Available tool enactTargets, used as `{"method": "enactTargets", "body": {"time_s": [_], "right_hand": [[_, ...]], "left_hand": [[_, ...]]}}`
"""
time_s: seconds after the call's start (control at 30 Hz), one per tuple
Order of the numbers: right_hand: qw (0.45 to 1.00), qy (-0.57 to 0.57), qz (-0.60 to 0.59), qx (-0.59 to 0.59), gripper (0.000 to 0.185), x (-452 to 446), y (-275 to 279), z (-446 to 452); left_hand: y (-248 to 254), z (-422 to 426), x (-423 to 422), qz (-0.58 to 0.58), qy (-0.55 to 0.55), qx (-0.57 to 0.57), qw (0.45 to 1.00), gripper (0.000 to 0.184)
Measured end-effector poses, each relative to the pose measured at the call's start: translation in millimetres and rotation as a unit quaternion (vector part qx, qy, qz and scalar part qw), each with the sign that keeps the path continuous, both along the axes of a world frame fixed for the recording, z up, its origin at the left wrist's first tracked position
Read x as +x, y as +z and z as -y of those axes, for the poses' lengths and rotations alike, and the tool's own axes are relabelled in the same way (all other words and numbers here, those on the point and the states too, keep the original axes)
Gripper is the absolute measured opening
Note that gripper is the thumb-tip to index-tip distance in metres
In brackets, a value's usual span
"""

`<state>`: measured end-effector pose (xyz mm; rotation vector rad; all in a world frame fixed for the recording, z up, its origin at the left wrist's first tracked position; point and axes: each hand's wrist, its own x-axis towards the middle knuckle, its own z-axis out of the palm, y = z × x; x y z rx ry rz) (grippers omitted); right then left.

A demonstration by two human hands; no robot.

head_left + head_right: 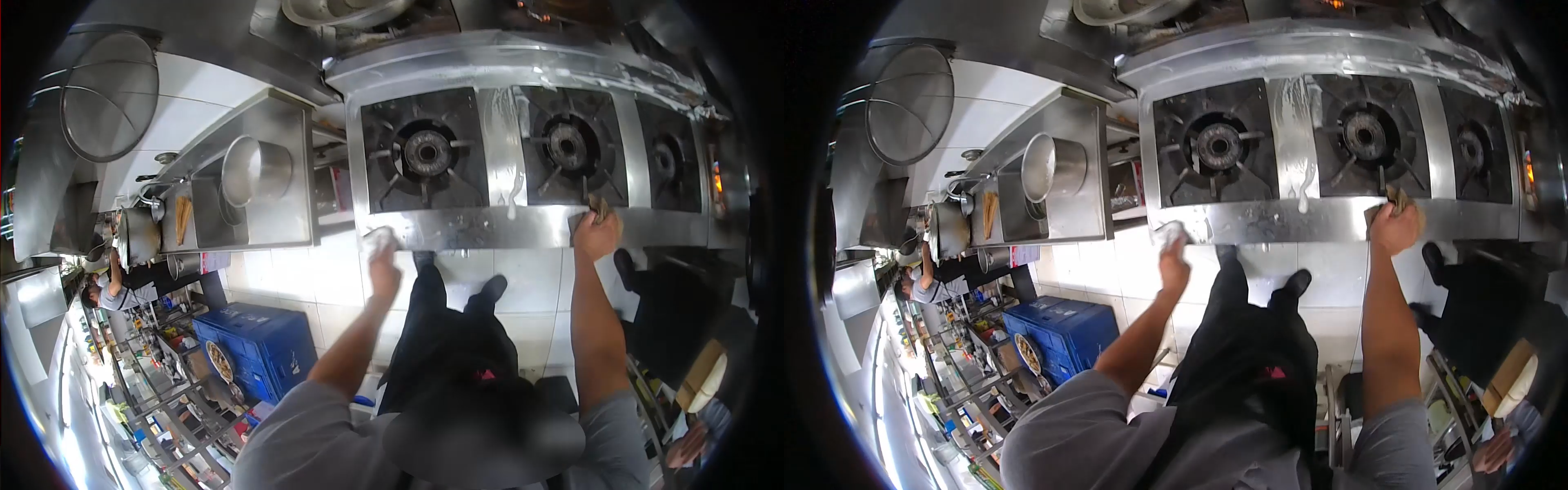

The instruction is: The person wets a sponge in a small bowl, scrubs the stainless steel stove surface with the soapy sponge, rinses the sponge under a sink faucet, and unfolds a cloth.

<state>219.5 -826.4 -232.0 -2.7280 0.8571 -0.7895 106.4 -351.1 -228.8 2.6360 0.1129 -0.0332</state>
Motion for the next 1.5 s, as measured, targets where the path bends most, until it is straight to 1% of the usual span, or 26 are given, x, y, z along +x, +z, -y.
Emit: {"method": "enactTargets", "body": {"time_s": [0.07,0.1,0.13,0.17,0.27,0.33,0.4,0.47,0.5,0.53,0.6,0.7,0.77,0.8,0.87,0.93,1.0,1.03,1.1,1.17,1.2,1.23,1.27,1.33,1.4,1.5], "right_hand": [[0.999,-0.007,-0.037,0.003,0.032,-0.2,3.3,-0.3],[1.0,0.003,0.004,-0.006,0.031,0.5,2.7,-1.1],[1.0,0.002,0.005,-0.01,0.031,-3.7,5.4,-3.5],[0.999,-0.01,-0.023,0.022,0.031,-4.1,9.6,-6.2],[0.998,-0.013,-0.054,0.029,0.032,-0.9,17.4,-4.9],[0.998,-0.002,-0.042,0.039,0.032,-2.5,18.0,-6.0],[0.998,-0.011,-0.047,0.034,0.031,-1.9,17.3,-5.4],[1.0,0.016,0.015,-0.01,0.029,-1.5,12.7,-6.1],[1.0,0.015,0.011,-0.009,0.029,-3.0,9.9,-7.2],[0.999,-0.006,-0.041,0.022,0.03,-3.4,8.1,-6.2],[0.995,-0.029,-0.085,0.045,0.031,-3.5,10.3,-4.2],[0.999,-0.012,-0.03,0.018,0.032,-2.2,5.4,-1.3],[0.999,-0.018,-0.028,0.014,0.032,-2.2,3.4,-2.4],[0.999,-0.022,-0.025,0.008,0.032,-2.3,2.0,-2.9],[1.0,-0.018,-0.018,0.0,0.032,-2.2,3.5,-3.6],[1.0,-0.014,-0.008,-0.014,0.032,-2.9,3.4,-3.6],[0.999,-0.013,-0.024,0.018,0.032,-3.2,2.4,-2.0],[1.0,-0.011,-0.022,0.015,0.032,-4.9,3.0,-1.3],[0.999,-0.011,-0.032,0.039,0.032,-2.6,2.0,-2.3],[0.998,-0.018,-0.045,0.051,0.032,-1.8,7.5,-5.9],[0.996,-0.032,-0.058,0.064,0.032,-0.8,10.5,-8.3],[0.998,-0.026,-0.05,0.038,0.031,-0.5,12.5,-8.5],[0.998,-0.026,-0.05,0.042,0.031,1.1,14.2,-9.0],[0.997,-0.033,-0.051,0.037,0.03,-0.2,13.9,-11.0],[0.998,-0.035,-0.044,0.031,0.029,0.5,6.7,-5.7],[1.0,0.025,0.006,-0.014,0.028,2.5,2.5,-3.8]], "left_hand": [[-1.9,79.7,13.4,0.035,0.012,-0.062,0.997,0.07],[-32.5,109.2,10.5,-0.023,-0.003,-0.051,0.998,0.068],[-2.3,147.9,22.8,-0.082,-0.061,-0.046,0.994,0.07],[9.4,165.7,29.0,0.011,-0.171,-0.045,0.984,0.066],[1.1,117.1,31.6,0.032,-0.238,-0.003,0.971,0.065],[-1.6,52.0,28.8,-0.123,-0.108,0.033,0.986,0.064],[9.3,18.0,34.8,0.076,-0.011,0.083,0.994,0.064],[-1.6,56.0,40.2,0.02,0.031,-0.043,0.998,0.064],[-21.5,90.9,38.0,0.01,0.003,0.016,1.0,0.064],[-34.1,132.7,42.5,0.091,-0.082,0.093,0.988,0.064],[-0.5,204.6,52.4,0.064,-0.156,-0.003,0.986,0.064],[-15.2,159.0,52.3,0.091,-0.166,0.037,0.981,0.062],[6.8,92.1,47.8,0.031,-0.094,0.11,0.989,0.064],[-3.8,55.2,49.0,0.063,-0.083,0.095,0.99,0.067],[1.5,67.9,43.9,0.067,-0.008,0.074,0.995,0.063],[-23.2,122.2,50.2,0.009,-0.011,-0.034,0.999,0.061],[-22.9,195.3,53.3,0.068,-0.159,0.074,0.982,0.063],[-10.0,195.0,55.7,0.071,-0.157,0.072,0.982,0.063],[13.7,180.2,60.7,0.052,-0.188,0.008,0.981,0.066],[-17.8,102.9,40.8,0.058,-0.106,0.045,0.992,0.064],[3.0,58.9,39.9,0.047,-0.096,0.074,0.991,0.063],[-10.5,6.4,38.1,0.078,-0.073,0.095,0.99,0.059],[20.6,-22.9,50.2,-0.009,0.011,-0.04,0.999,0.054],[27.1,-66.0,65.7,0.132,0.02,-0.025,0.991,0.052],[17.5,-65.5,56.6,0.181,-0.024,0.076,0.98,0.032],[1.7,-67.7,38.1,0.096,-0.079,0.086,0.988,0.053]]}}
